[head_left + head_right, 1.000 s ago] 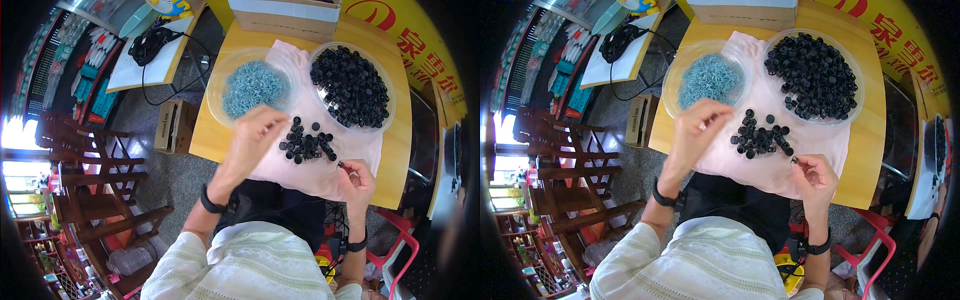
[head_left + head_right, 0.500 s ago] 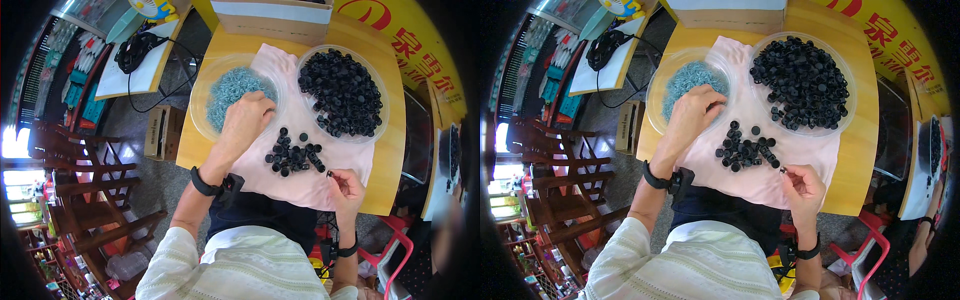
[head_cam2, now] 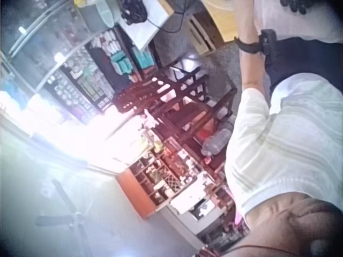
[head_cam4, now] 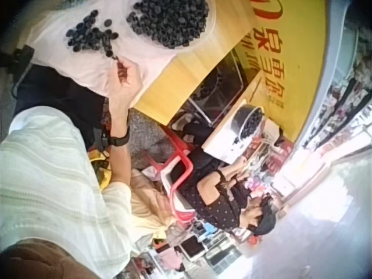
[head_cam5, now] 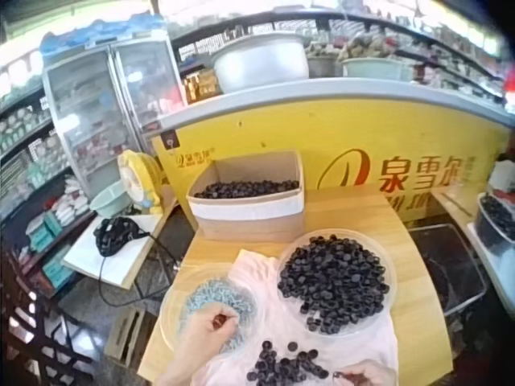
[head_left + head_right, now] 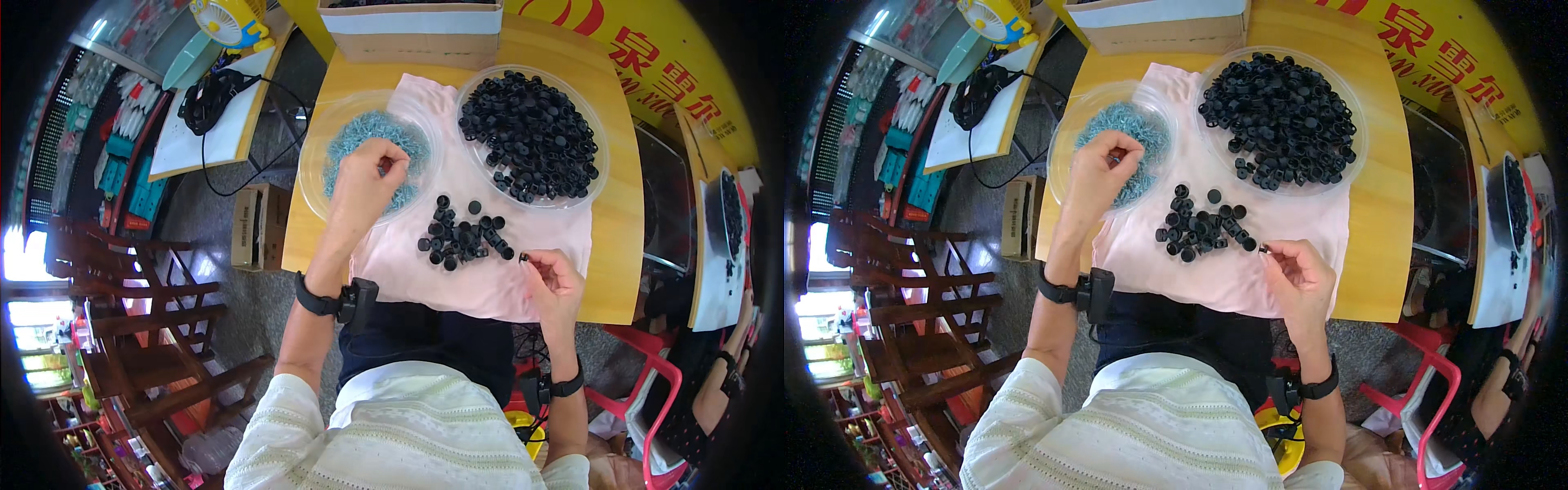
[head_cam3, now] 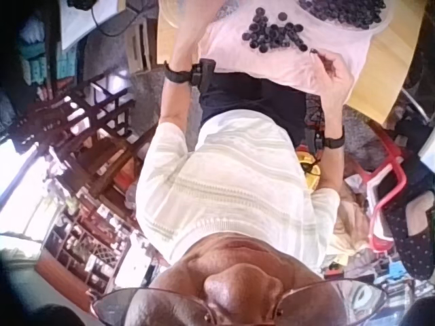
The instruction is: Assembling small plastic components by inserting a teal ring into a black cap.
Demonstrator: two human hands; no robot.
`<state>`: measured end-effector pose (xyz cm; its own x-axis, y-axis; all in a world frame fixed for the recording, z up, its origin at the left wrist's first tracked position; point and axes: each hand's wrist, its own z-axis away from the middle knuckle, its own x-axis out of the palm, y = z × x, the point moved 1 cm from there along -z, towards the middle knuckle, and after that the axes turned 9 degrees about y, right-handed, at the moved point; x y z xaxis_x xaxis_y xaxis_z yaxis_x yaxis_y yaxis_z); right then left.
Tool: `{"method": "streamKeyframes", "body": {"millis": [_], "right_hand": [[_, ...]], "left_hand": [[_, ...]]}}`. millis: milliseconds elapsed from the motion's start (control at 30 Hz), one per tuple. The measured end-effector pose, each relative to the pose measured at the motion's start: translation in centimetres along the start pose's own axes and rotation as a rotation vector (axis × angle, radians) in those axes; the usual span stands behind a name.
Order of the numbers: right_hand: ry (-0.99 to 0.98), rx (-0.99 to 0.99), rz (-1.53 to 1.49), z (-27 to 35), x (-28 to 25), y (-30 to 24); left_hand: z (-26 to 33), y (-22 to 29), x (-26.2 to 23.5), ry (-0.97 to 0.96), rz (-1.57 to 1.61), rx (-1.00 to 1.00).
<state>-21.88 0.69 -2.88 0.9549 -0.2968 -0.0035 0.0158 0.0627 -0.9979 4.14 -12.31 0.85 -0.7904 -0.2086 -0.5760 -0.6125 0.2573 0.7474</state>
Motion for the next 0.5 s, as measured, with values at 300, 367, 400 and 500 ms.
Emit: {"method": "streamKeyframes", "body": {"millis": [300,367,400,500], "right_hand": [[0.068,-0.027,-0.02,-0.1,-0.4,0.4],[0.087,-0.022,-0.027,0.1,-0.6,0.2],[0.08,0.008,-0.072,0.0,-0.4,-0.4],[0.084,0.062,-0.163,0.7,-0.2,-1.3]], "left_hand": [[2.1,2.4,-0.9,-0.164,0.882,-0.484],[3.9,2.8,0.1,-0.27,1.026,-0.503],[4.5,3.1,0.5,-0.293,1.034,-0.515],[6.8,4.9,1.4,-0.392,1.028,-0.503]]}}
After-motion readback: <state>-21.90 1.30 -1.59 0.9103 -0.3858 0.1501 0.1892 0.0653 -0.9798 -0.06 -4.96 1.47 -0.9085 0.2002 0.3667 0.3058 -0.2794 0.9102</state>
